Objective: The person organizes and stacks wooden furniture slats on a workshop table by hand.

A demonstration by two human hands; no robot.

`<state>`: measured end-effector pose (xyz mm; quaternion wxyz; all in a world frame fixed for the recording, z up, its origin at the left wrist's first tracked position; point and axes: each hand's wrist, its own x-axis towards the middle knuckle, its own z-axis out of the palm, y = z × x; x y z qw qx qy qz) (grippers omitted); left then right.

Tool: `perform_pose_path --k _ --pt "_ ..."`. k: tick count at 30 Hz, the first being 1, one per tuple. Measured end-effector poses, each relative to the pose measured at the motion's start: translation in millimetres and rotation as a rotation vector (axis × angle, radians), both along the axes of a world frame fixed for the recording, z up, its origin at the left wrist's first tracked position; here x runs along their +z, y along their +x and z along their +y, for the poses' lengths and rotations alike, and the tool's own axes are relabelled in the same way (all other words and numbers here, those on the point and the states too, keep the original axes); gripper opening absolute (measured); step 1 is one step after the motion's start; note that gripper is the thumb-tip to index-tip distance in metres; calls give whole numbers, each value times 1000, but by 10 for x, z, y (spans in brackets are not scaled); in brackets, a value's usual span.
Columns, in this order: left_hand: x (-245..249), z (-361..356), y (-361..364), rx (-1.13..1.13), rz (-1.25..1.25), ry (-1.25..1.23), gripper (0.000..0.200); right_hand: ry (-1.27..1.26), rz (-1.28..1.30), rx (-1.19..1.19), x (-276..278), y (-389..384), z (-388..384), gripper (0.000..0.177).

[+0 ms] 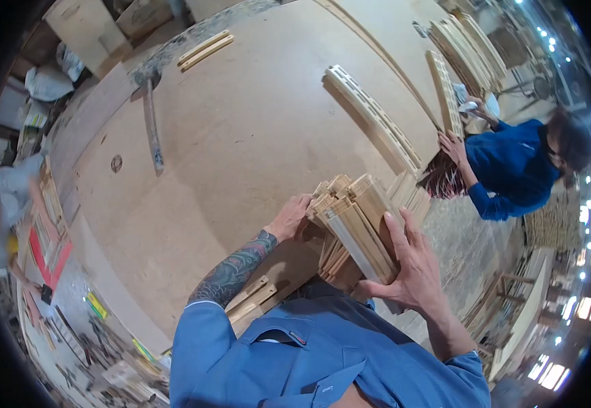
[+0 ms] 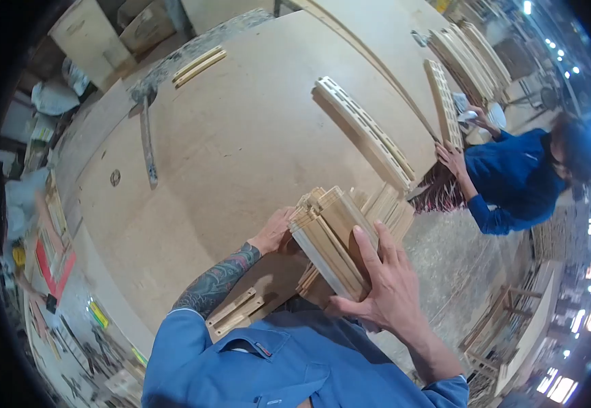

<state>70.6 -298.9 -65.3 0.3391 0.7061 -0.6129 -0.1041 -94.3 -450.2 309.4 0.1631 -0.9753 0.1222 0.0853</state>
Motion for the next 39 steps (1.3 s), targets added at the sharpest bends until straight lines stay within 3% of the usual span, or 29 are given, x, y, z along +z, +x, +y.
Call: perform_pose_path --k 2,5,6,9,12,13,17,20,23,26,28,30,32,34,36,38,39 --pt "40 59 40 229 325 58 78 6 -3 33 -23 208 -59 110" --pt "546 113 279 343 348 8 82 42 -71 191 -62 660 -342 103" --pt "505 88 396 364 348 8 82 46 -71 211 -84 839 -417 103" --pt "188 10 753 379 9 209 82 48 -132 344 -155 1421 -602 102" --pt "193 -52 1232 512 -201 97 92 102 -167 427 -236 2076 -758 102" --pt "213 -67 1473 503 -37 177 92 107 -170 432 -256 2298 -798 102" --pt "503 -59 2138 487 -91 115 85 59 -156 481 -330 3043 -837 102" --pt "879 -22 2327 515 -110 268 81 81 -144 485 -391 3348 -828 103" --pt "1078 54 2282 552 34 485 78 83 -145 498 -421 3373 -819 104" --pt "895 255 2130 759 -105 379 75 94 -178 482 -419 3324 -877 107" --pt "1211 445 1924 1078 -301 -146 61 153 -212 456 -387 3296 -915 110" --pt "2088 291 1481 1493 226 -199 54 201 -159 383 -349 3264 -963 104" --pt "2841 -109 973 1315 469 -420 48 249 -91 321 -317 3310 -1083 96" --pt "3270 -432 665 1235 662 -288 49 288 -27 263 -267 3235 -1155 89" --pt "3347 -674 639 1231 727 -167 56 389 22 214 -204 3108 -1183 81" --pt "3374 -808 693 1233 685 -52 46 387 34 230 -267 2995 -1144 84" --pt "3215 -841 725 1255 512 -102 47 396 -14 189 -352 2905 -1092 85"
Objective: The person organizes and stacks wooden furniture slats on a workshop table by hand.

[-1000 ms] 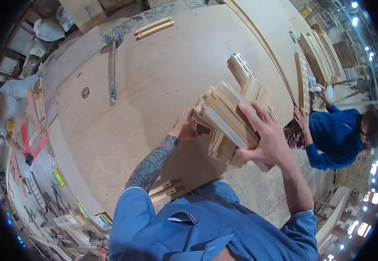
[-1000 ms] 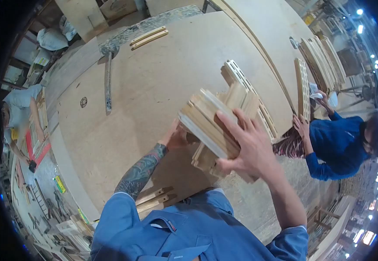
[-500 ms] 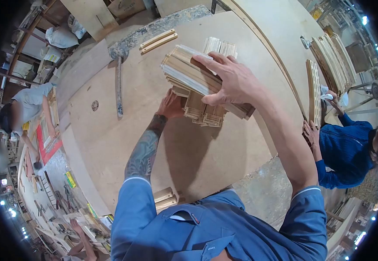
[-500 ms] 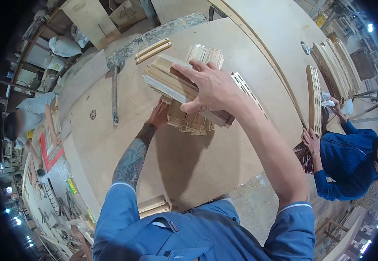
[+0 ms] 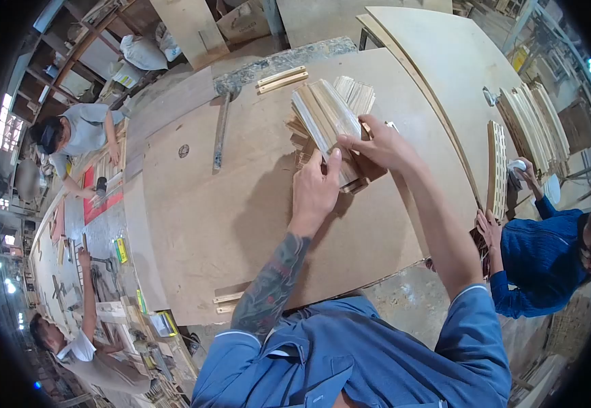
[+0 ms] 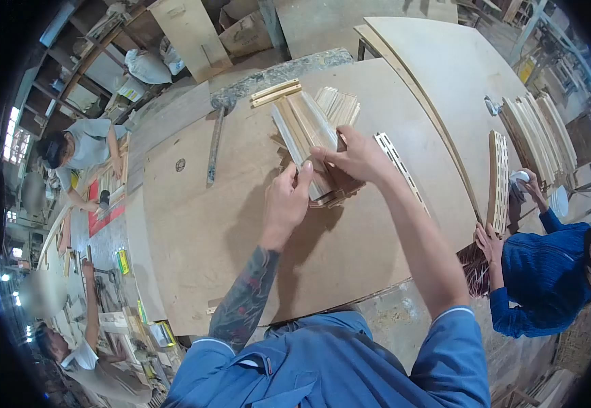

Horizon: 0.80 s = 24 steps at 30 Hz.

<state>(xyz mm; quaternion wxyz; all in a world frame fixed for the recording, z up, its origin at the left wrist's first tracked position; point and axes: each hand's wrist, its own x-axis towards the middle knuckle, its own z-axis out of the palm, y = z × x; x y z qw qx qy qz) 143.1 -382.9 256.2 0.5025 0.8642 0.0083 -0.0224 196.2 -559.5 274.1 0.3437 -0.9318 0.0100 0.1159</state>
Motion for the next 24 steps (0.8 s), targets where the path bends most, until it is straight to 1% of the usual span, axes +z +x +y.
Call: perform_pose_path --k 1,2,3,4,5,6,7,9,10,11,12,13,14,15,16,17,19,20,21,22,24 --pt "-130 -2 8 6 -9 -1 47 12 -35 -50 -30 -107 51 86" --pt "-243 9 8 29 17 20 49 41 -62 -96 29 -238 125 83" --pt "-292 14 6 51 40 39 50 39 -72 -91 22 -332 164 83" --pt "-304 8 -38 54 31 38 50 148 -92 -146 -30 -414 212 82" --pt "-326 7 -134 120 -41 84 49 258 -105 -202 -107 -512 266 80" --pt "-340 29 -234 186 -113 128 49 238 -79 -255 -197 -602 322 69" --pt "-344 76 -322 186 -117 124 49 235 -84 -255 -207 -728 391 69" --pt "-384 215 -560 200 -198 7 46 392 -250 -256 -259 -1040 604 59" --pt "-290 335 -711 186 -125 -26 41 386 -241 -248 -304 -1186 745 59" --pt "-292 444 -849 199 -114 -29 41 448 -283 -273 -358 -1332 912 57" --pt "-312 576 -986 230 -111 -302 39 512 -321 -296 -408 -1459 1098 55" --pt "-338 728 -1123 266 -108 -572 39 512 -301 -281 -457 -1583 1305 55" --pt "-359 924 -1255 279 -67 -682 42 623 -260 -266 -504 -1704 1523 56" --pt "-420 1163 -1360 308 -61 -677 42 735 -217 -252 -548 -1786 1742 57" --pt "-517 1435 -1458 355 -2 -734 43 771 -139 -209 -651 -1836 1960 59" --pt "-636 1725 -1544 400 58 -791 44 883 -77 -208 -858 -1845 2210 59" --pt "-1171 2349 -1670 453 40 -762 44 896 -37 -172 -1382 -1788 2669 61" --pt "-1482 2655 -1725 502 29 -653 46 895 -25 -161 -1639 -1788 2878 61" --pt "-1735 2929 -1779 546 22 -544 47 829 15 -188 -1888 -1800 3063 62" --pt "-1930 3164 -1784 557 19 -547 47 760 48 -210 -2061 -1771 3218 63" --pt "-2232 3549 -1812 553 180 -385 52 708 104 -213 -2271 -1753 3439 62"
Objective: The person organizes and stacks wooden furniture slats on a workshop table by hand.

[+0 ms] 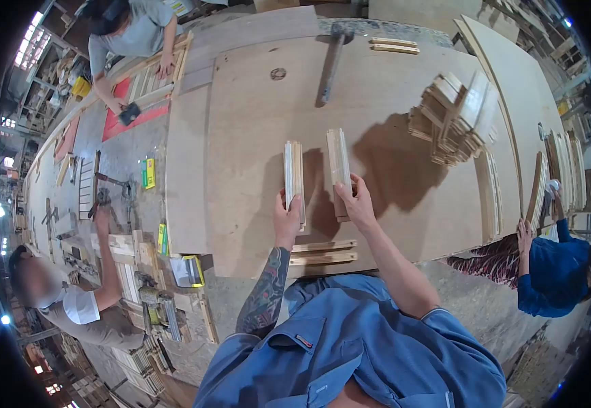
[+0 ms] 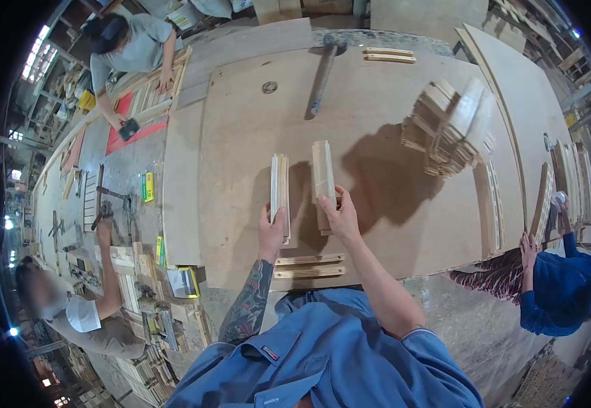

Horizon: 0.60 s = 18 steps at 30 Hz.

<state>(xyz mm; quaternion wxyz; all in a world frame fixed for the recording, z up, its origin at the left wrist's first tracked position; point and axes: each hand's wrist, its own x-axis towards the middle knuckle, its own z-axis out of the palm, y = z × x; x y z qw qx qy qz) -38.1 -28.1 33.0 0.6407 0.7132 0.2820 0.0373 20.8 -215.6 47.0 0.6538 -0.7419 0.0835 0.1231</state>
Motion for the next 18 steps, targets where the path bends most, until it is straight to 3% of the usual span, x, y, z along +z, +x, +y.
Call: perform_pose_path --k 2,3,4,5,7,9,11,15,17,18 --pt "-153 208 31 -17 -14 97 54 -125 34 -15 -58 0 138 60" --pt "-236 296 68 -48 -39 204 57 -375 -59 -28 -263 36 139 61" --pt "-420 452 120 -125 40 385 67 -506 50 2 -409 90 76 64" --pt "-359 494 182 -137 36 378 67 -635 158 27 -477 134 45 68" --pt "-144 448 307 -140 169 651 74 -677 105 -57 -256 159 181 67" --pt "-54 367 467 -181 186 639 76 -721 61 -132 -150 123 400 66" --pt "-53 282 575 -216 194 634 79 -931 50 -101 -172 150 646 59" --pt "-201 240 638 -188 98 471 71 -613 134 -58 -145 188 798 47" --pt "-132 522 653 -155 112 282 64 -627 152 -113 56 215 700 45" --pt "-269 644 649 -125 142 489 57 -636 169 -158 108 205 602 43"
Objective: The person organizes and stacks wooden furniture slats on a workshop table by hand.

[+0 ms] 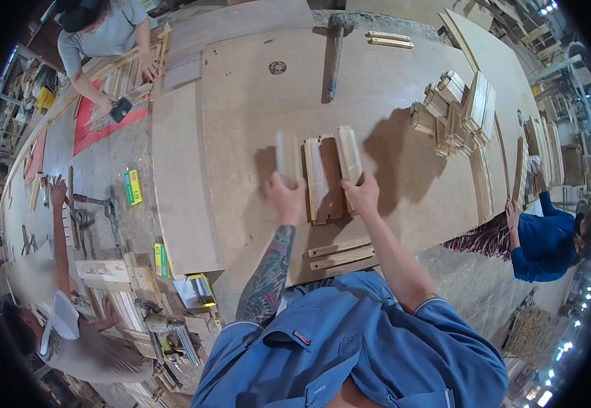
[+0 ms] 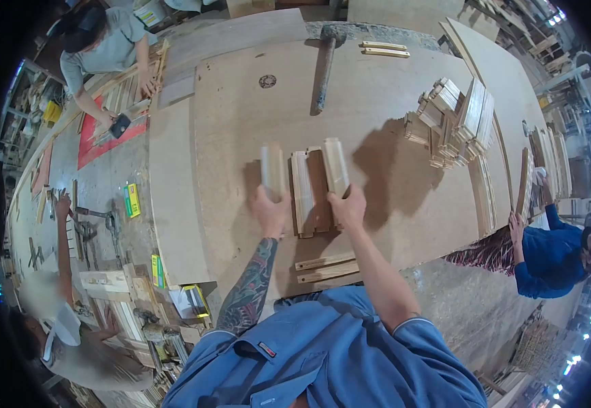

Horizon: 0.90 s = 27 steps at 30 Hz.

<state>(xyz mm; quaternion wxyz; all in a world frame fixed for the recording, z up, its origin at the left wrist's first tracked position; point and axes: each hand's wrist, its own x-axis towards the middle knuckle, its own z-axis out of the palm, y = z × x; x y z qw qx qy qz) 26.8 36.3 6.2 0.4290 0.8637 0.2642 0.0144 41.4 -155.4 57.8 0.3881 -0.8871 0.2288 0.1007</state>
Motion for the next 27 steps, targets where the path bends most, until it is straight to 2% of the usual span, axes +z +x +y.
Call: perform_pose_path --k 1,3,6,8,9,11,12,13,15,16,17,19,20,21,23,24,26,27 --pt "-7 49 -20 -7 6 -6 57 -170 -161 40 -146 -3 -112 43" --pt "-21 88 -71 70 -79 165 56 -219 -185 -84 -364 -30 -111 41" --pt "-14 -111 -73 6 -82 145 56 -117 -209 9 -451 -40 36 44" --pt "-2 -82 -85 -27 -109 146 58 -38 -243 -65 -418 -31 -42 46" --pt "-15 57 -82 8 -125 79 60 38 -276 -145 -378 -30 -119 48" --pt "-47 279 -100 74 -154 -60 65 -106 -266 -197 -390 -15 -358 52" --pt "-275 292 -135 147 -220 87 65 -95 -242 -194 -368 -41 -357 53" --pt "-262 216 -151 137 -221 87 65 -83 -222 -189 -356 -56 -342 54" --pt "-260 39 -157 63 -264 432 66 -289 -380 -80 -506 -70 -216 55" --pt "-271 67 -137 80 -271 346 67 -75 -248 -148 -486 -48 -289 56" --pt "-271 155 -133 73 -277 350 67 -70 -251 -156 -456 -23 -379 56" --pt "-116 411 -187 60 -161 -16 59 -109 -229 -280 -336 -48 -554 57" --pt "-45 508 -240 127 -174 53 56 -269 -228 -299 -462 -55 -708 59" --pt "-40 563 -316 112 -177 56 56 -266 -228 -314 -407 -93 -737 59" --pt "-57 589 -425 183 -96 515 60 -231 -63 -175 -198 -150 -743 59" --pt "-101 540 -442 162 -108 514 60 -228 -1 -55 -305 -136 -704 61" --pt "-220 315 -409 42 71 508 69 -412 -156 -16 -589 -87 -525 60" --pt "-184 249 -352 61 95 516 71 -265 -68 -29 -516 28 -519 64"
